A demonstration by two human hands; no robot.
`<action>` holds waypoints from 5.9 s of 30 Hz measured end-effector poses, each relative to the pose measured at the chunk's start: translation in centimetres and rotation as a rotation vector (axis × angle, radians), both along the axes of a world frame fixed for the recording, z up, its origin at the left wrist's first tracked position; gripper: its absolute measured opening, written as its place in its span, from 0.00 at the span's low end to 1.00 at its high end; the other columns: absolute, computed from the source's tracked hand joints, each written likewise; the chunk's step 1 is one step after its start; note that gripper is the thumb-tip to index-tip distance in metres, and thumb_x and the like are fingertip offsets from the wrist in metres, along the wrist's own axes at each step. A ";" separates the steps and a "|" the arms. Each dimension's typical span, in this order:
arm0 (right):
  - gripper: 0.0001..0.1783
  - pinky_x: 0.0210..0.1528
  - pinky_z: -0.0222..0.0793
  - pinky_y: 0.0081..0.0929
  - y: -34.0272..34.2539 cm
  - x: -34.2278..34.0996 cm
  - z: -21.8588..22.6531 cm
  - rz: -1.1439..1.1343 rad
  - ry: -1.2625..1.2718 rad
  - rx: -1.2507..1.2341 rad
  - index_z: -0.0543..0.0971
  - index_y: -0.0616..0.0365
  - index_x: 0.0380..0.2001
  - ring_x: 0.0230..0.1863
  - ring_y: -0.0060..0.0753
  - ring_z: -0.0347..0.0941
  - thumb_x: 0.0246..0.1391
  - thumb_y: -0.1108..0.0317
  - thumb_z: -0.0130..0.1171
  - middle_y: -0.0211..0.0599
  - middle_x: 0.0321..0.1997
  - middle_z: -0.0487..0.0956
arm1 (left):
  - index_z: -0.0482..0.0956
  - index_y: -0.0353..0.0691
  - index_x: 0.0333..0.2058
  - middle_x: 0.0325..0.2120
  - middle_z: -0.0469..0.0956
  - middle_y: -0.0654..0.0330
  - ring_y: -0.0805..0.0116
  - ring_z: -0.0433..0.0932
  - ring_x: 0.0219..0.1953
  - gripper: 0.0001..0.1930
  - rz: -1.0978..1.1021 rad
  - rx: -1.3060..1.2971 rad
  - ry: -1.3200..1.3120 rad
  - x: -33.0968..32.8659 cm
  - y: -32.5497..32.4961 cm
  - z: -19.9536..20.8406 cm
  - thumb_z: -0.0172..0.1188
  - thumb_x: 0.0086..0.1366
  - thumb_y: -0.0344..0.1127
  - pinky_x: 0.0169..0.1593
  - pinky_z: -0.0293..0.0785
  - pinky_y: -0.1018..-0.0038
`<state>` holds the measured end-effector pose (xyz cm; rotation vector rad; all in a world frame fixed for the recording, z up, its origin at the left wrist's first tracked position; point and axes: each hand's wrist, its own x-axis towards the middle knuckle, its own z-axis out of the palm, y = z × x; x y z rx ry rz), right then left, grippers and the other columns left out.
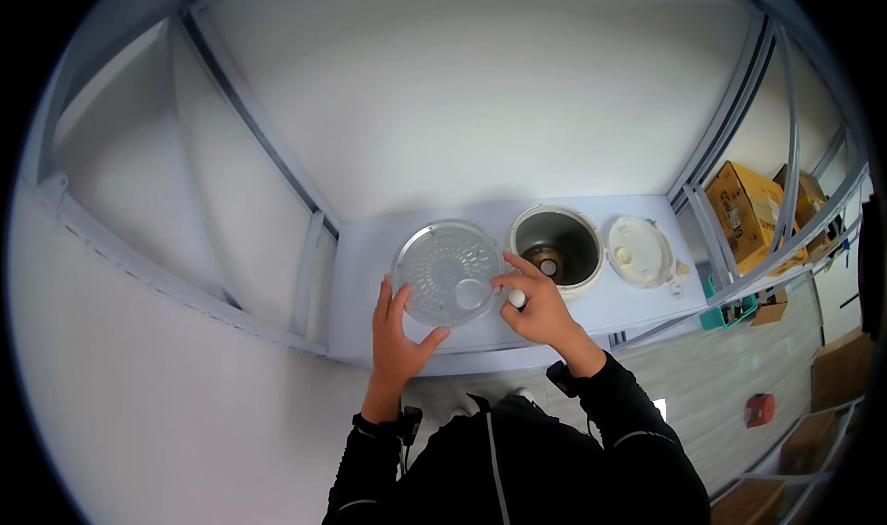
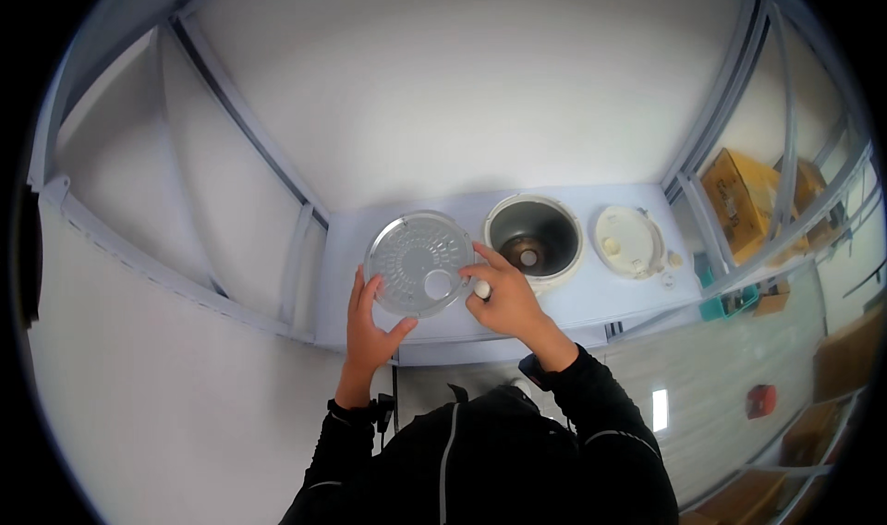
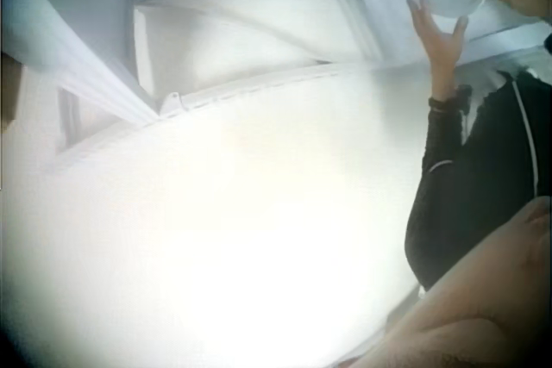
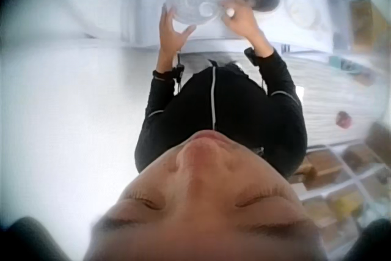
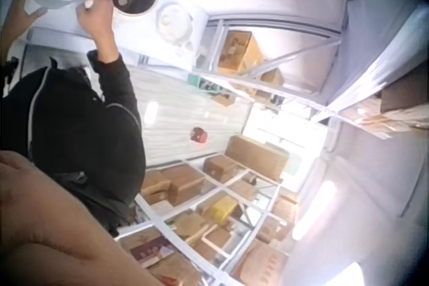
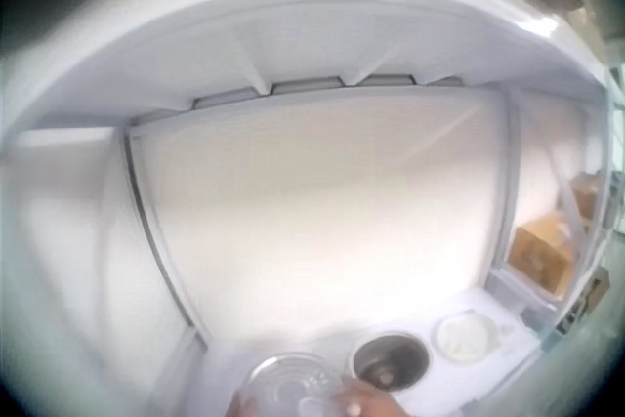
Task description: The person uses a screwdriver to remove screws from the lid and base of a white appliance, then detaches the lid and a small plastic component. The person places the removed parts on the table.
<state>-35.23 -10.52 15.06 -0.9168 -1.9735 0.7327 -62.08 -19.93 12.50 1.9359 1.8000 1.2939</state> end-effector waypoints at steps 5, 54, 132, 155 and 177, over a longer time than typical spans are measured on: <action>0.20 0.47 0.81 0.42 -1.7 -4.2 -1.3 -0.038 -0.083 -0.042 0.86 0.51 0.45 0.43 0.57 0.85 0.45 0.72 0.66 0.62 0.69 0.75 | 0.69 0.35 0.66 0.73 0.56 0.29 0.33 0.67 0.70 0.48 -0.006 -0.015 -0.049 -3.6 -1.2 -2.1 0.83 0.51 0.49 0.67 0.68 0.48; 0.20 0.47 0.79 0.47 -4.7 -4.1 -4.7 -0.185 -0.161 -0.106 0.83 0.58 0.50 0.44 0.58 0.82 0.52 0.69 0.66 0.50 0.44 0.82 | 0.64 0.36 0.73 0.78 0.51 0.41 0.41 0.49 0.80 0.45 -0.052 -0.271 0.268 1.3 3.7 -10.9 0.71 0.62 0.49 0.78 0.47 0.44; 0.07 0.39 0.73 0.30 4.3 14.3 4.1 -0.226 0.589 0.425 0.77 0.62 0.44 0.33 0.29 0.75 0.68 0.69 0.58 0.40 0.35 0.81 | 0.78 0.40 0.46 0.73 0.60 0.38 0.34 0.63 0.71 0.34 -0.015 -0.013 -0.035 17.5 8.1 -3.3 0.84 0.48 0.54 0.66 0.69 0.48; 0.24 0.50 0.70 0.41 8.4 9.5 -4.1 -0.158 0.112 0.132 0.72 0.59 0.48 0.44 0.49 0.74 0.55 0.71 0.76 0.44 0.42 0.76 | 0.77 0.41 0.48 0.72 0.60 0.42 0.40 0.65 0.63 0.38 0.124 0.101 0.072 19.7 7.2 -4.9 0.84 0.46 0.56 0.61 0.68 0.48; 0.24 0.47 0.75 0.37 7.9 10.1 -4.2 -0.149 0.363 0.195 0.71 0.59 0.49 0.46 0.43 0.79 0.56 0.73 0.75 0.47 0.45 0.78 | 0.79 0.43 0.50 0.71 0.61 0.44 0.42 0.67 0.60 0.37 0.117 0.086 0.122 19.6 7.2 -4.4 0.85 0.44 0.54 0.61 0.66 0.50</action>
